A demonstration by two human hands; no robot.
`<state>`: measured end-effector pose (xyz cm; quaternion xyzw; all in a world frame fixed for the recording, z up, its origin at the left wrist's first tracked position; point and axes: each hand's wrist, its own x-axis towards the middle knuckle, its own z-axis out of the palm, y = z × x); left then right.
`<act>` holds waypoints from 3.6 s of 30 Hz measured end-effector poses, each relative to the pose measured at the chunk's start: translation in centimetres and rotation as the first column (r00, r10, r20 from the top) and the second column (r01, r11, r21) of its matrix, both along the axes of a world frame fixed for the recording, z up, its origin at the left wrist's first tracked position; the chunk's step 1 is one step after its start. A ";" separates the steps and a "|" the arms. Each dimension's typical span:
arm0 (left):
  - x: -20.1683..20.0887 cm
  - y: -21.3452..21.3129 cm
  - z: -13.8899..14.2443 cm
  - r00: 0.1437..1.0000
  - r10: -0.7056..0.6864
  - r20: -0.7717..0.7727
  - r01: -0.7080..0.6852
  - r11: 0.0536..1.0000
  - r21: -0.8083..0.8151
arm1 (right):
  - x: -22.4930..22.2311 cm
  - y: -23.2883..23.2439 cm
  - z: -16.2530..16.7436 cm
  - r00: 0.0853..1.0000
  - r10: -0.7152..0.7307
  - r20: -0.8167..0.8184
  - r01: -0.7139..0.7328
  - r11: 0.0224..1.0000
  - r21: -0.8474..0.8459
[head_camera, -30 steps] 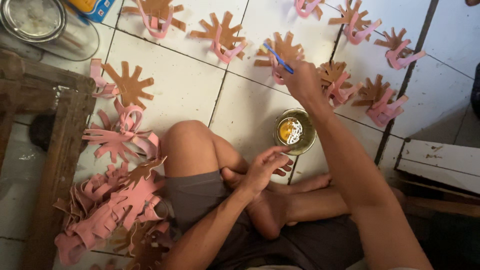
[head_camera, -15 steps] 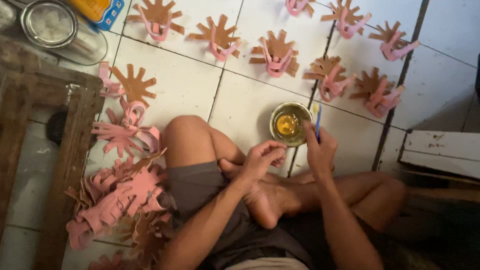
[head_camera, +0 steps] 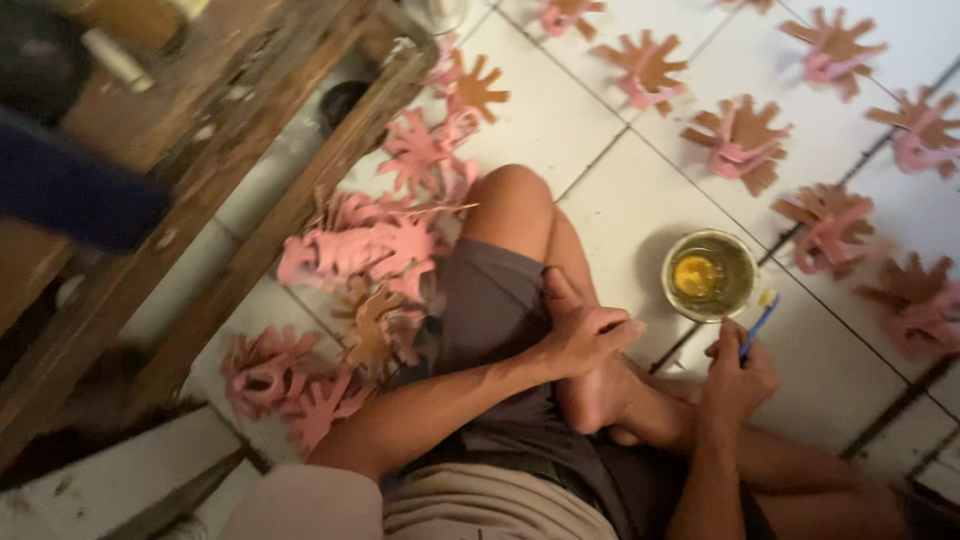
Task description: The person sits on the workshop floor and applies glue with a toothbrush to star-shaped pink shoe upper components, brushing the liquid over the tan backing of each piece. They dip the brush into a bowl of glue, coat one piece at a time, and set finished pieces on the floor with others awaiting coating.
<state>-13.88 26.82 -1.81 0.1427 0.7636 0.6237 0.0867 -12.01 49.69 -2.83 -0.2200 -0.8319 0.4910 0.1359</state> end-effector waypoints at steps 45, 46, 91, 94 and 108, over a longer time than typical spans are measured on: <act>-4.0 -19.8 6.2 0.806 0.365 -0.466 -0.526 0.804 -0.279 | -0.6 0.2 -0.3 0.998 -0.064 -0.022 0.054 0.946 -0.321; -3.1 -19.2 6.9 0.797 0.296 -0.527 -0.502 0.809 -0.304 | -0.7 0.3 -0.4 0.998 -0.065 -0.013 0.058 0.948 -0.312; -3.7 -0.8 8.7 0.830 -0.375 0.414 0.236 0.907 0.348 | 2.9 -0.4 11.1 0.907 0.415 -0.065 -0.388 0.768 -0.509; -4.0 -0.5 8.8 0.833 -0.302 0.465 0.135 0.924 0.358 | 3.1 -0.3 10.9 0.935 0.331 -0.123 -0.340 0.747 -0.572; -4.6 -2.9 13.8 0.654 -0.108 -0.749 -0.137 0.956 -0.258 | 3.4 1.7 7.6 0.994 -0.041 -0.103 -0.050 0.665 -0.745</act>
